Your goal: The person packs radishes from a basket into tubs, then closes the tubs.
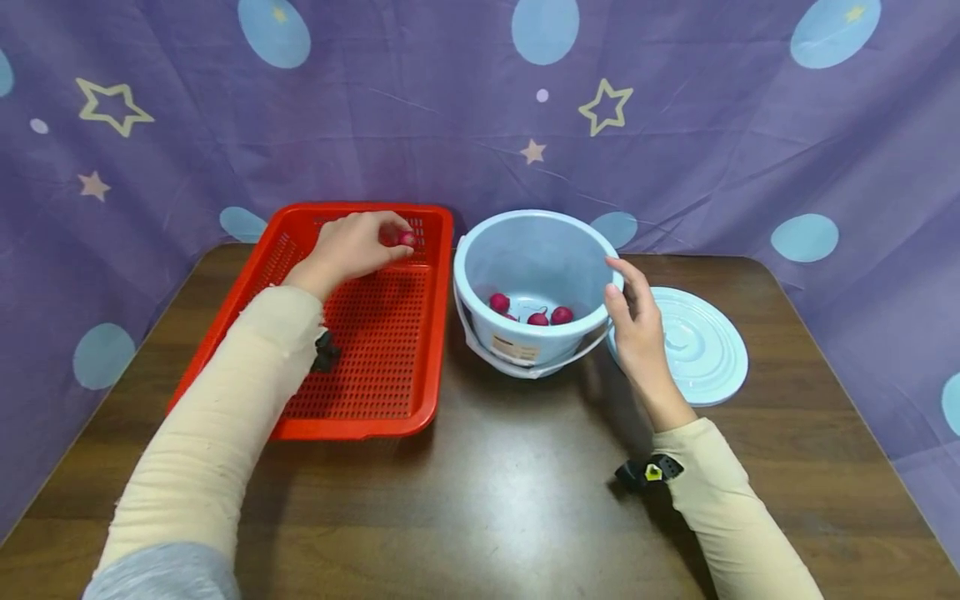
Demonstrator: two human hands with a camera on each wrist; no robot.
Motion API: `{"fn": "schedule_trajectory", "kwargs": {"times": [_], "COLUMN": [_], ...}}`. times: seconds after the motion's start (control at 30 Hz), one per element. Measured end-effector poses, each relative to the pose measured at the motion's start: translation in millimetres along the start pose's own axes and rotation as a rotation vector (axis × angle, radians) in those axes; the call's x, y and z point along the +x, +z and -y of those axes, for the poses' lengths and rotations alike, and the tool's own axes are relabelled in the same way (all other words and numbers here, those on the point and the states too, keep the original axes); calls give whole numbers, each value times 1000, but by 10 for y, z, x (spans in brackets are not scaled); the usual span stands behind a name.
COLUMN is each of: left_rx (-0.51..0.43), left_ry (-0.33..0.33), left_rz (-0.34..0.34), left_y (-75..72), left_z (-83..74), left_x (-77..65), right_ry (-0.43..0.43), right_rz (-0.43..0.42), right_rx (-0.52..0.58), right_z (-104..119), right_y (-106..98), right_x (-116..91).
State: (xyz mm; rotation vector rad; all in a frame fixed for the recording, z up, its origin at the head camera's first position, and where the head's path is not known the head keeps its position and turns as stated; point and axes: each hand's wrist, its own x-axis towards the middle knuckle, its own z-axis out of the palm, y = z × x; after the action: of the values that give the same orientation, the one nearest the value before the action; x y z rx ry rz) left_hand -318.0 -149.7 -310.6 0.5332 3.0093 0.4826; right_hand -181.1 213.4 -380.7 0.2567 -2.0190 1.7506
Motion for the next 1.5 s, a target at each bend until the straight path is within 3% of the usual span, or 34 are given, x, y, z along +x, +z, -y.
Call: {"fn": "schedule_trajectory", "kwargs": {"times": [0.47,0.8,1.2,1.5], "left_rx": [49,45,-22,-72], "left_ry": [110,184,208,329], "left_rz": [-167,-246,-275,-269], "left_y": [-230,-274,-283,-216], "left_z": [-353,-560,-868,-1061], "left_x": [-96,-184,-257,-342], "right_ry": [12,-3,-15,2], "right_rz": [12,14,-9,2], "right_rx": [22,17,-11,-3], "right_z": [-11,-12,-8,33], "right_y": [-9,6,21,37], "right_x": [37,-1,-35,-65]}}
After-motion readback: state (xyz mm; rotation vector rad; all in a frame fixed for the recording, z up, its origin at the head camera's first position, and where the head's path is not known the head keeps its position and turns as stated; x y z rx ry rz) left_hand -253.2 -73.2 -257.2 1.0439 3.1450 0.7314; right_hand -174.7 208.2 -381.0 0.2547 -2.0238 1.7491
